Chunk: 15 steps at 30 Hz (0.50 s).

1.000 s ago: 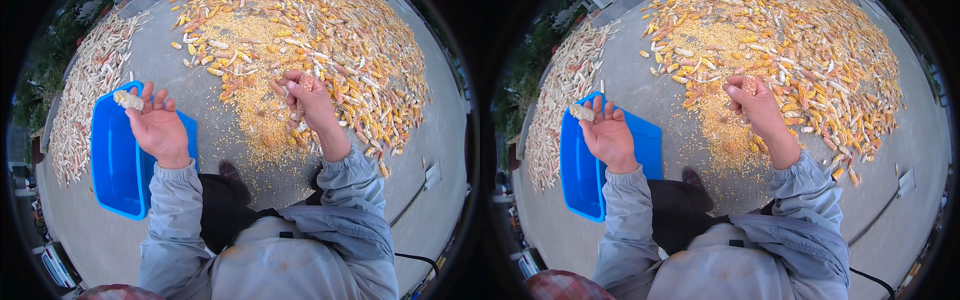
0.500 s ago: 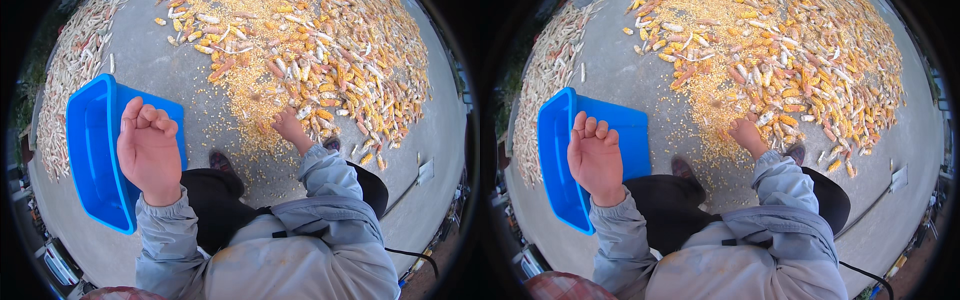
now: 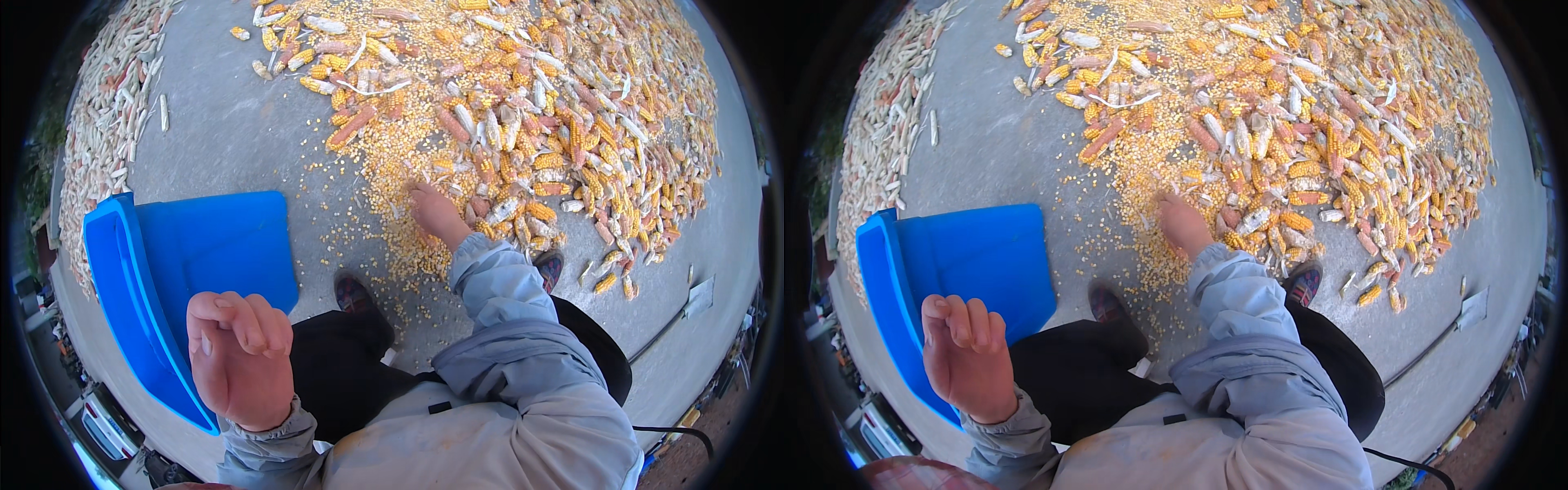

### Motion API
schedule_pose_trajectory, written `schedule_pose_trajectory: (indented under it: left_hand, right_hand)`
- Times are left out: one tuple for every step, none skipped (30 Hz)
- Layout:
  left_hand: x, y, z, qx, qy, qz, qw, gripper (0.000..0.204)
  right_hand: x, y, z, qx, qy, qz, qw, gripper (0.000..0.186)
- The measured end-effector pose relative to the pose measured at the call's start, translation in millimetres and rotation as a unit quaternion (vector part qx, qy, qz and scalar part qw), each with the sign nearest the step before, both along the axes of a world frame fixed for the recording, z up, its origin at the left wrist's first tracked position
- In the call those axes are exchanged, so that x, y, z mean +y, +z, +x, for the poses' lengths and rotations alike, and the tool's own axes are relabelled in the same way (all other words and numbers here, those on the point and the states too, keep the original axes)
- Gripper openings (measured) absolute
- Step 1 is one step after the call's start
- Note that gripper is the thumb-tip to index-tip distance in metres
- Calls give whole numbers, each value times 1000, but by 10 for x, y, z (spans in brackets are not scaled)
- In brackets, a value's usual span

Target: The person repeatedly picks up dried corn cobs from a large pile on the ground and removes the kernels by hand, letting the kernels fall onto the ground. The person discards the empty cobs into a nearby blue bin.

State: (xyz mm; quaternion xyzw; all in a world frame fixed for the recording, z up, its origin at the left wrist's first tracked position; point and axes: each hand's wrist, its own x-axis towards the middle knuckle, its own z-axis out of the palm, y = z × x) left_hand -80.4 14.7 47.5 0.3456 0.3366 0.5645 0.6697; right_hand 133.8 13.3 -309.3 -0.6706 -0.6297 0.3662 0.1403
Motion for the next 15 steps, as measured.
schedule_pose_trajectory:
  left_hand:
    - [25,-12,10,-3,-8,-1,1000,22]
    - [42,-22,12,-6,-15,-3,1000,22]
    - [50,-33,3,-9,-17,-4,1000,22]
    - [58,-41,7,-11,-13,-10,1000,22]
    - [54,-37,23,-14,-11,-16,1000,22]
    - [48,-35,35,-17,-9,-22,1000,22]
    - [38,-33,39,-19,-14,-29,999,22]
    - [41,-22,53,-20,-22,-33,999,22]
    - [41,-11,64,-21,-28,-37,999,22]
    - [36,-3,73,-20,-35,-37,998,22]
    - [20,-10,66,-17,-38,-38,998,22]
    - [5,-14,61,-13,-41,-38,998,22]
    - [-7,-14,59,-10,-40,-37,998,22]
    - [-18,-13,59,-7,-40,-36,999,22]
    - [-26,-13,57,-4,-39,-36,999,22]
  right_hand:
    - [-57,-62,25,7,2,30,1000,32]
    - [-118,-82,58,14,4,59,998,32]
    - [-141,10,112,2,-37,68,997,33]
    - [-169,125,204,-11,-79,76,994,34]
    - [-205,207,296,-24,-122,85,989,35]
    - [-236,205,377,-44,-121,64,990,35]
    - [-259,188,457,-63,-119,43,990,35]
    - [-267,161,517,-82,-120,25,989,35]
    - [-273,101,526,-105,-92,-9,990,37]
    - [-278,65,547,-107,-75,-44,990,36]
    - [-249,115,510,-107,-54,-80,990,35]
    - [-213,198,473,-107,-33,-116,987,33]
    - [-192,289,445,-139,12,-61,988,31]
    - [-165,378,415,-176,54,-1,983,29]
    - [-185,241,381,-113,-24,41,992,31]
